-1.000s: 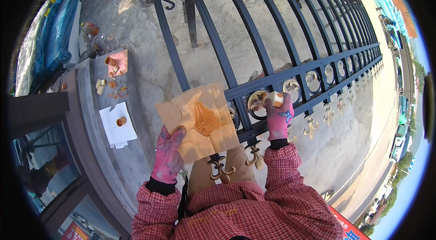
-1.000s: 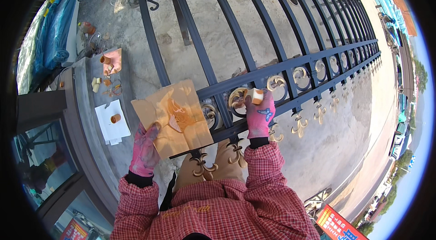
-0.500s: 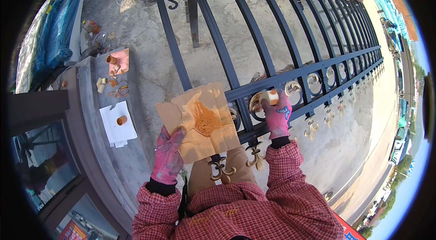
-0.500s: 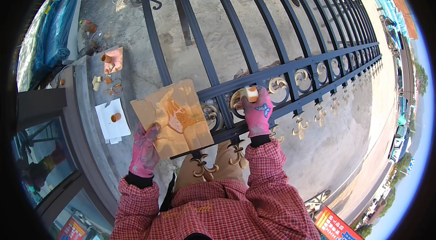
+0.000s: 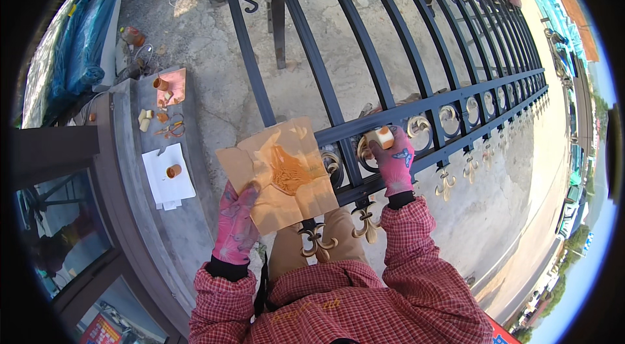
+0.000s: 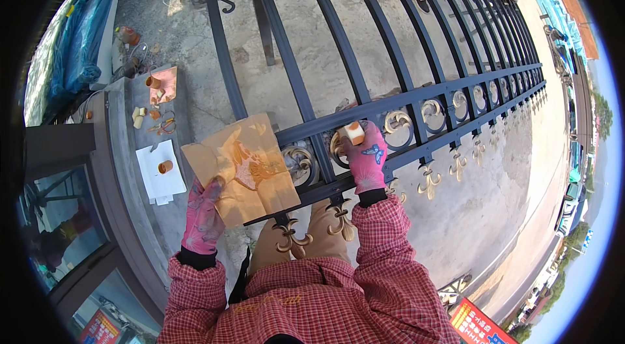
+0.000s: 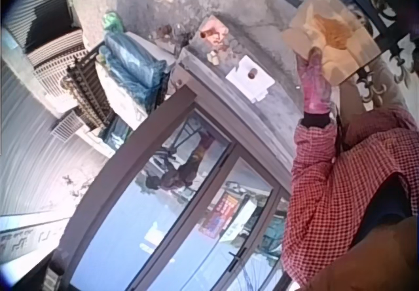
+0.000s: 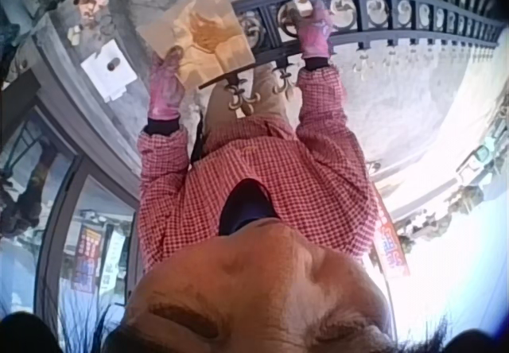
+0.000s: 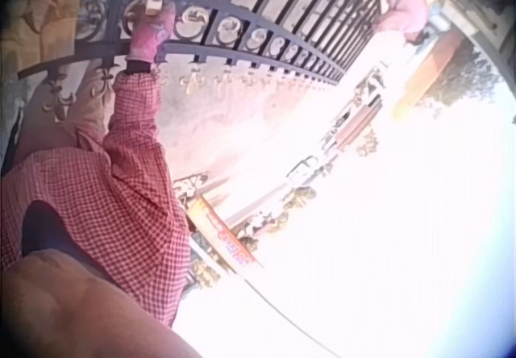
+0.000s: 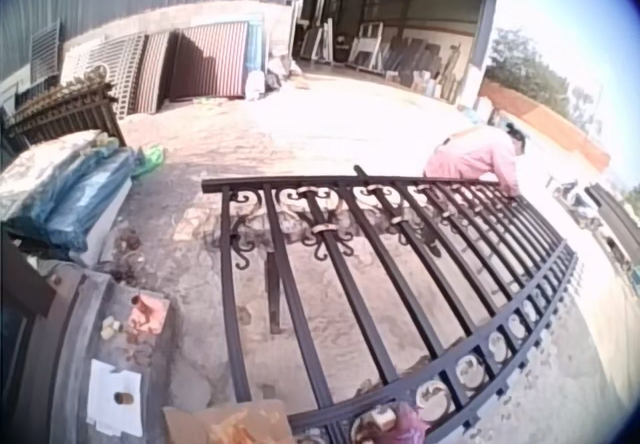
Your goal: The person applies gold paint to the ornamental details of a black metal gate using a small brush. They hold a paper palette in the left hand and repeatedly dip the brush to continue painting along the gate's decorative elements.
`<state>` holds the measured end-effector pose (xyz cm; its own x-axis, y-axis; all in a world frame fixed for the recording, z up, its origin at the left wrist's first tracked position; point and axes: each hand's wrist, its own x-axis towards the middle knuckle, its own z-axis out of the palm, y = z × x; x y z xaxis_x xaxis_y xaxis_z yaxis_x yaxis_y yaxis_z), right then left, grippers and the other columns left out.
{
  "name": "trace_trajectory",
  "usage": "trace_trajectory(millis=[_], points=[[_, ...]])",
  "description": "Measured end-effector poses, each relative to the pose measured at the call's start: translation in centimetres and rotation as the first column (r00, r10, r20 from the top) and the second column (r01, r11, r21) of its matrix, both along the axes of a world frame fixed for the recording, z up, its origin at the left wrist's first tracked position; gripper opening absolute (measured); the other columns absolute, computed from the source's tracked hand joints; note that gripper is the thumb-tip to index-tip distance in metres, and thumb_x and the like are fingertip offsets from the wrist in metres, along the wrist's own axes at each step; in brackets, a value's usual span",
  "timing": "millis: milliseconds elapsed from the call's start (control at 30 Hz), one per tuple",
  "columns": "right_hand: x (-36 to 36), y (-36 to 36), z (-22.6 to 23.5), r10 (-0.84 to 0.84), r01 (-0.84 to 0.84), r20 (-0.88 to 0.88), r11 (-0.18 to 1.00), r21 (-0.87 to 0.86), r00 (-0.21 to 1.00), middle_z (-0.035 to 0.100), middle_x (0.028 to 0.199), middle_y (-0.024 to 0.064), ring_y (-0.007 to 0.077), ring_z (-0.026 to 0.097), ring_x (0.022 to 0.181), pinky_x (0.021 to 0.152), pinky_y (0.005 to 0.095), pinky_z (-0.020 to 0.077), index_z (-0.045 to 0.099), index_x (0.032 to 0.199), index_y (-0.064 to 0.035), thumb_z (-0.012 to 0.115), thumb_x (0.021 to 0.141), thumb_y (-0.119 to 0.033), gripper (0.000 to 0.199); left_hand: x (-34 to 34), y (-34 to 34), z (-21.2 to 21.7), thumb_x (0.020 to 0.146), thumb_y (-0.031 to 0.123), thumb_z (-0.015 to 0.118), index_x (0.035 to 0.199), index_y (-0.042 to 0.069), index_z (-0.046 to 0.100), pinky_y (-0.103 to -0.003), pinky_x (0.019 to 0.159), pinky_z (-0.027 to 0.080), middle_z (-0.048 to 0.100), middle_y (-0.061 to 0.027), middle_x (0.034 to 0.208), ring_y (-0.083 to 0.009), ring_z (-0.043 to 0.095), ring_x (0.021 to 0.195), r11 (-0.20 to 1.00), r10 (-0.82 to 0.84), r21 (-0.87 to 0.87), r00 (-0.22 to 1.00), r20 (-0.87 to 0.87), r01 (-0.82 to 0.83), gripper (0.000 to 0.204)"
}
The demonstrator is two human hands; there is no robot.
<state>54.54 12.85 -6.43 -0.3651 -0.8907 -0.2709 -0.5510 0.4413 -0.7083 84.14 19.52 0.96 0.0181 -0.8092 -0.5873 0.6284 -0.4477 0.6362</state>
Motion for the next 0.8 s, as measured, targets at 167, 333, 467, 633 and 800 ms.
trace_trajectory(millis=[167,333,467,633,800], points=[[-0.6,0.8,-0.2,0.181,-0.217,-0.245,0.968,-0.129,0.952,0.063,0.094,0.0149,0.031,0.063,0.085,0.074,0.0347,0.0498,0.059,0.102,-0.0021,0.077,0.065,-0.01,0.041,0.5,0.7,0.2,0.09,0.01,0.058,0.134,0.005,0.039,-0.035,0.093,0.048,0.052,-0.0065,0.123,-0.0193,0.054,0.111,1.0,0.015,-0.024,1.0,-0.001,-0.015,0.048],[-0.4,1.6,2.6,0.185,-0.225,-0.185,0.948,-0.226,0.965,0.062,0.097,0.01,0.0212,0.062,0.086,0.076,0.0307,0.0503,0.06,0.104,-0.0032,0.078,0.066,-0.005,0.042,1.1,1.4,1.0,0.09,0.01,0.057,0.132,0.005,0.04,-0.034,0.093,0.048,0.053,-0.0061,0.121,-0.0179,0.055,0.11,0.999,0.039,-0.023,0.999,-0.012,-0.039,0.046],[1.1,3.4,7.2,0.166,-0.091,0.334,0.969,-0.23,0.928,0.06,0.104,0.0074,0.0154,0.062,0.091,0.077,0.0264,0.0526,0.058,0.108,-0.0032,0.075,0.071,0.002,0.041,1.8,3.4,-0.1,0.091,0.009,0.055,0.131,0.005,0.043,-0.032,0.091,0.048,0.054,-0.0054,0.12,-0.0159,0.055,0.108,0.995,0.013,-0.101,1.0,-0.015,-0.014,0.042],[5.6,5.1,12.6,0.472,-0.404,0.122,0.84,-0.362,0.873,0.062,0.1,0.0111,0.0179,0.064,0.084,0.07,0.028,0.0521,0.06,0.103,-0.0027,0.082,0.067,-0.009,0.043,0.8,4.5,1.8,0.092,0.009,0.054,0.132,0.008,0.042,-0.033,0.093,0.047,0.052,-0.0055,0.122,-0.0173,0.053,0.111,0.997,-0.005,-0.078,1.0,-0.027,0.003,0.042],[8.3,5.7,13.7,0.757,-0.787,-0.22,0.572,-0.232,0.615,0.061,0.099,0.0119,0.0325,0.056,0.094,0.085,0.0398,0.043,0.06,0.101,-0.0063,0.078,0.057,-0.012,0.048,-0.2,5.9,3.1,0.092,0.008,0.053,0.133,0.007,0.041,-0.033,0.093,0.047,0.051,-0.0064,0.124,-0.0183,0.053,0.112,0.995,0.01,-0.1,1.0,-0.007,-0.011,0.042]])
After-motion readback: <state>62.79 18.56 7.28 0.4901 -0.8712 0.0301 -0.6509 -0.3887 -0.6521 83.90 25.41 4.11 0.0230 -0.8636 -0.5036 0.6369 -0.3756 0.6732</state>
